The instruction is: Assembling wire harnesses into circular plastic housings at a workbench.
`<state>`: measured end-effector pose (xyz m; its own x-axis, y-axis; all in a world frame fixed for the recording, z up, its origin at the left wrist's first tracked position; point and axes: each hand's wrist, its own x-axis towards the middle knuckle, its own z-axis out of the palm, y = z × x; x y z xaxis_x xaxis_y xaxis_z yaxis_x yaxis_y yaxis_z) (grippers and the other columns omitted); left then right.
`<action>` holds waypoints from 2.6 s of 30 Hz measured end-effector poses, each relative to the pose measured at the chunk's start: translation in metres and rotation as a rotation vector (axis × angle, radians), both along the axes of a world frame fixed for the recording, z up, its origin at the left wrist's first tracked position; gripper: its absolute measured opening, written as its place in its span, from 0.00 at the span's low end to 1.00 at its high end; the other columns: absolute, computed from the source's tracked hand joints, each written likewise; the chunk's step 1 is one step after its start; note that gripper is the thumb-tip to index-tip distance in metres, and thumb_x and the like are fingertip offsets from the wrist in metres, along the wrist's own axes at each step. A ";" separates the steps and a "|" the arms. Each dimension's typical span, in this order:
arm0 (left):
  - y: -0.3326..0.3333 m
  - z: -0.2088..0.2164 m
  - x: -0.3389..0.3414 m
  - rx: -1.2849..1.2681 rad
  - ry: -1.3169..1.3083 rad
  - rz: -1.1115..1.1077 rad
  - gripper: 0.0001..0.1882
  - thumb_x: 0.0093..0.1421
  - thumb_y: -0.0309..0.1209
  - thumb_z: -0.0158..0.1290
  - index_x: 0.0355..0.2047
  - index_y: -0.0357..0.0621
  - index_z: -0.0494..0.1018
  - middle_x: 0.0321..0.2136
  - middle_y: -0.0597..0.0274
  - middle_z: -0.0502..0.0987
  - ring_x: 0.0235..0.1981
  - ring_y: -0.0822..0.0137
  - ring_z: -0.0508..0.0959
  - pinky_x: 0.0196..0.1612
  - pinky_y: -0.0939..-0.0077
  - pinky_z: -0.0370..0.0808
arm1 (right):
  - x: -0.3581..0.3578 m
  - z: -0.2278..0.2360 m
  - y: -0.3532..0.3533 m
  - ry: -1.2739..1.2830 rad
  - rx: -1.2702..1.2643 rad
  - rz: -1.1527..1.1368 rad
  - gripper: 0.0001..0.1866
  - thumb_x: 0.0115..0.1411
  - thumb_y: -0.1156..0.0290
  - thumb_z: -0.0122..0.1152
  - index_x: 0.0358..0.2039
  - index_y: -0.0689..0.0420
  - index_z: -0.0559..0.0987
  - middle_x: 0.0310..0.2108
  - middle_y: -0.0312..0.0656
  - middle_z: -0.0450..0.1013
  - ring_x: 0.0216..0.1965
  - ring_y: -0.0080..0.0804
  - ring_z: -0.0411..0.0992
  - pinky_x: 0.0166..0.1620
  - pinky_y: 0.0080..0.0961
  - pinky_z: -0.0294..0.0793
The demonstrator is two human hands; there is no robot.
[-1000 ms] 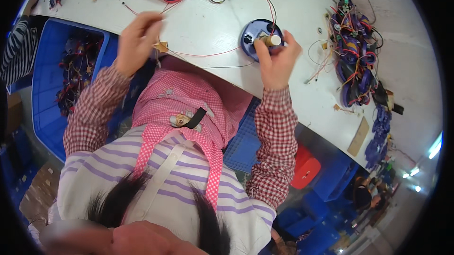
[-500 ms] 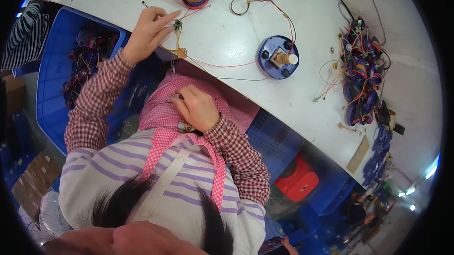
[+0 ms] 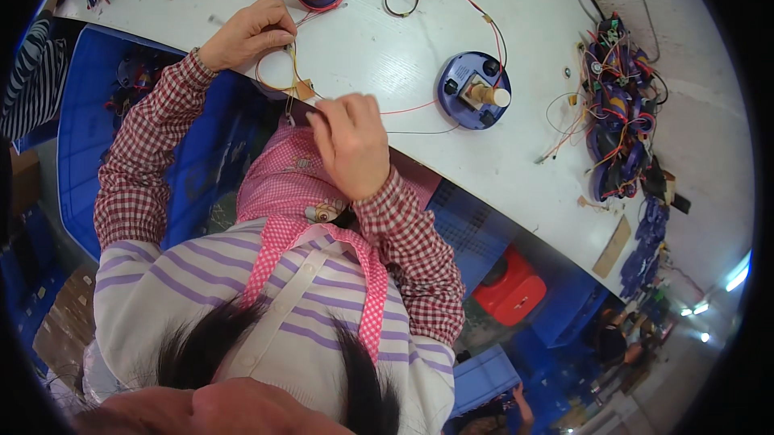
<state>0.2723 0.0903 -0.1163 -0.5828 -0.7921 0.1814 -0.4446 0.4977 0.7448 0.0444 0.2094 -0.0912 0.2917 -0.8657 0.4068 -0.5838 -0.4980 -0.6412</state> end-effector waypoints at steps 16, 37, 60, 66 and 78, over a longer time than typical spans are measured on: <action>-0.011 -0.004 -0.001 0.163 0.101 0.044 0.05 0.56 0.27 0.55 0.30 0.39 0.72 0.26 0.65 0.69 0.25 0.73 0.66 0.29 0.82 0.65 | 0.009 -0.011 -0.038 0.274 0.101 0.110 0.24 0.43 0.69 0.69 0.42 0.57 0.73 0.37 0.42 0.66 0.38 0.37 0.63 0.41 0.27 0.67; 0.144 0.012 -0.035 -0.070 0.268 0.616 0.09 0.52 0.21 0.53 0.35 0.37 0.70 0.34 0.58 0.70 0.30 0.68 0.70 0.33 0.79 0.69 | 0.002 -0.036 -0.028 0.181 -0.083 0.103 0.21 0.43 0.69 0.68 0.39 0.54 0.74 0.36 0.40 0.66 0.37 0.35 0.62 0.41 0.28 0.64; 0.176 -0.034 -0.047 1.026 1.080 0.465 0.14 0.61 0.25 0.49 0.46 0.35 0.65 0.35 0.57 0.73 0.30 0.68 0.76 0.33 0.82 0.74 | 0.002 -0.033 -0.035 0.073 -0.293 -0.018 0.12 0.45 0.76 0.63 0.34 0.55 0.77 0.34 0.38 0.66 0.35 0.34 0.64 0.37 0.25 0.66; 0.163 0.005 -0.061 0.969 1.098 0.499 0.11 0.61 0.26 0.49 0.43 0.35 0.67 0.32 0.58 0.73 0.28 0.70 0.76 0.31 0.84 0.73 | 0.000 -0.021 -0.036 0.194 -0.380 -0.098 0.12 0.45 0.77 0.62 0.33 0.55 0.76 0.31 0.37 0.67 0.31 0.32 0.65 0.35 0.25 0.68; 0.120 0.016 -0.081 1.053 1.090 0.492 0.12 0.61 0.33 0.51 0.40 0.38 0.68 0.28 0.61 0.72 0.20 0.76 0.73 0.17 0.92 0.65 | 0.001 -0.011 -0.032 0.182 -0.339 -0.026 0.09 0.46 0.75 0.58 0.31 0.55 0.73 0.28 0.38 0.63 0.27 0.32 0.62 0.32 0.24 0.64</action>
